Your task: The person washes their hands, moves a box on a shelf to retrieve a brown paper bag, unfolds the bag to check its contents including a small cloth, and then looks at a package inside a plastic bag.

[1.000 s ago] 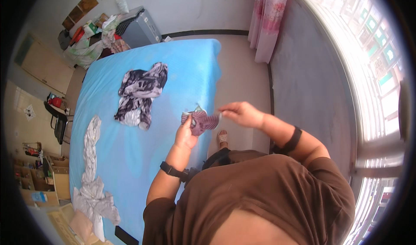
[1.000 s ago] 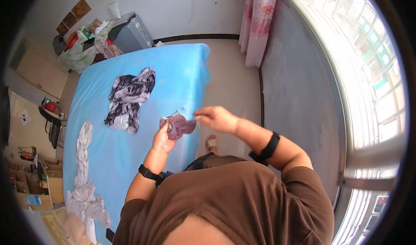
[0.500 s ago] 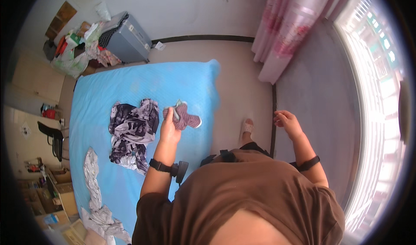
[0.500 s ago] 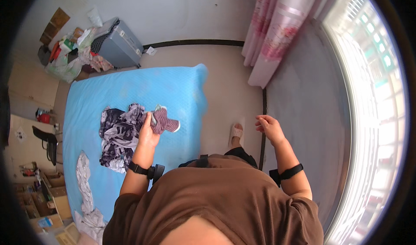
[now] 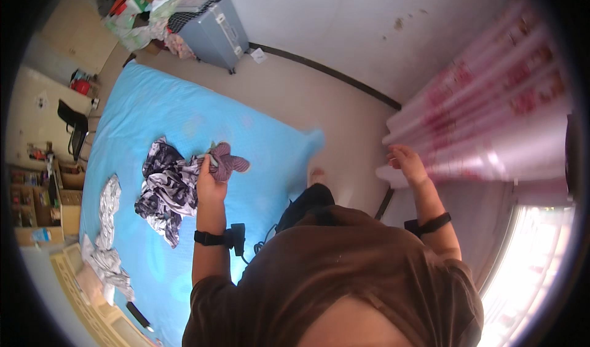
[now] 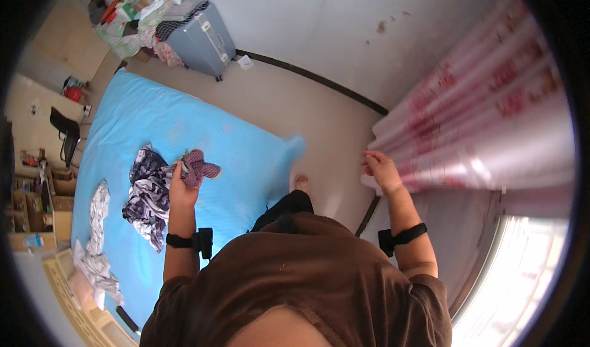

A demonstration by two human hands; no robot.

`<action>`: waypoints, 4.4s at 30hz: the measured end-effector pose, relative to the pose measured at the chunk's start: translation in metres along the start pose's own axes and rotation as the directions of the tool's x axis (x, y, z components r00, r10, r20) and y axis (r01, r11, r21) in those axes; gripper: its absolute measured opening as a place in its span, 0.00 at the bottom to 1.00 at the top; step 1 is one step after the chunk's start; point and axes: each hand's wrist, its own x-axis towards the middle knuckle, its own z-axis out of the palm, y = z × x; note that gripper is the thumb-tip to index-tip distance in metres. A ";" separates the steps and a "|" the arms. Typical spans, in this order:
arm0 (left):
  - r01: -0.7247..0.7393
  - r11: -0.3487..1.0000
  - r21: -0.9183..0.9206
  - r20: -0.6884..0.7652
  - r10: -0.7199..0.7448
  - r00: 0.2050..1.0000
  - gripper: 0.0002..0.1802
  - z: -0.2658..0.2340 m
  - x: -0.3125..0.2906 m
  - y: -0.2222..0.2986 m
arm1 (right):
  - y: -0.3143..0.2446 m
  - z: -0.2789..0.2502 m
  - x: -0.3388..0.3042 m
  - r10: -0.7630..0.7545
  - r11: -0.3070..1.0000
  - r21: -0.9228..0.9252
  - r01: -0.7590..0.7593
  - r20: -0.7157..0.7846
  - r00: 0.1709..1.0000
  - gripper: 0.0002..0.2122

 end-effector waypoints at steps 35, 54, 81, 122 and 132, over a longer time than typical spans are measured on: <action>-0.697 0.716 -0.023 -0.713 0.477 0.513 0.10 0.061 0.225 0.034 | -0.312 0.279 0.539 0.102 0.780 -0.422 0.461 0.814 0.572 0.13; -0.518 0.826 0.221 -0.523 0.549 0.652 0.16 -0.043 0.487 0.340 | -0.501 0.632 0.729 -0.146 0.941 -0.176 0.290 0.562 0.814 0.36; -0.077 0.923 0.377 -0.117 0.130 0.985 0.16 -0.101 0.907 0.645 | -0.587 0.753 0.787 -0.416 0.885 0.125 0.447 -0.213 0.884 0.13; 0.177 0.712 0.680 -0.024 -0.220 0.975 0.19 -0.078 1.144 0.746 | -0.647 0.934 0.779 0.093 0.946 0.253 -0.204 0.391 0.916 0.16; 0.358 0.910 0.208 -0.131 -0.336 0.933 0.32 -0.066 1.295 0.799 | -0.662 0.983 0.765 0.135 0.941 -0.336 -0.034 0.280 0.950 0.15</action>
